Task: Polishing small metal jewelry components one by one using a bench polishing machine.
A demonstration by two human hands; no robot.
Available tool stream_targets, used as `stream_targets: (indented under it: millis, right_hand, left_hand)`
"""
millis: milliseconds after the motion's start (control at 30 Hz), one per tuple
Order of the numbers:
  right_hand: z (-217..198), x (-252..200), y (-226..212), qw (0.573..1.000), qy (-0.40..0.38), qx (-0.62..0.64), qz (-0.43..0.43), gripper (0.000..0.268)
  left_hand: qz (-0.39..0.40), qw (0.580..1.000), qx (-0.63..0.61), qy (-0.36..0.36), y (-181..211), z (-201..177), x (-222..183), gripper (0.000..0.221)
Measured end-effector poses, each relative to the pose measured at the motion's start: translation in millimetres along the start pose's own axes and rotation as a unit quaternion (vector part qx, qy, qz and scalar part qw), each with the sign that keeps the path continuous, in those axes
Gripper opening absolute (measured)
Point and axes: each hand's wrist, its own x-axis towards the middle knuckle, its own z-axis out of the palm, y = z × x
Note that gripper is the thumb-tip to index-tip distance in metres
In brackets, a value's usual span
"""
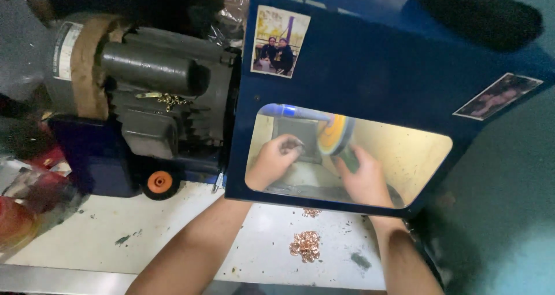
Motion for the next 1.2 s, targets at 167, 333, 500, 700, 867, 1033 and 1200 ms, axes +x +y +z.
stream_targets:
  millis: [167,333,500,700,867,1033,1200]
  right_hand:
    - [22.7,-11.9,1.1,0.999,-0.017,0.019,0.023,0.059]
    - [33.6,-14.3,-5.5,0.997,-0.019,0.075,0.01,0.056]
    - [37.1,-11.8,3.3,0.995,0.009,0.094,0.008,0.059]
    - [29.4,0.5,28.8,1.0,0.015,0.023,0.016,0.048]
    - [10.6,-14.9,-15.1,0.992,-0.041,-0.112,-0.041,0.049]
    - [49.2,-4.0,33.4,0.956,-0.007,-0.214,-0.202,0.045]
    - [47.7,-12.0,24.9,0.973,-0.009,-0.154,-0.174,0.036]
  left_hand:
    - [-0.01,1.0,-0.012,0.012,1.3,0.0,1.2,0.03]
    - [0.011,0.999,0.012,0.029,13.3,-0.1,-7.3,0.03]
    - [0.041,0.996,0.067,0.031,30.9,0.4,-15.2,0.031]
    - [-0.002,0.999,0.049,0.014,35.1,0.3,-14.5,0.029]
    - [-0.022,0.998,0.064,0.005,43.0,2.3,-15.1,0.027]
    - [-0.013,0.999,0.047,-0.009,62.2,-0.1,-26.3,0.023]
    - [0.017,0.999,0.012,-0.027,57.9,4.3,-29.9,0.019]
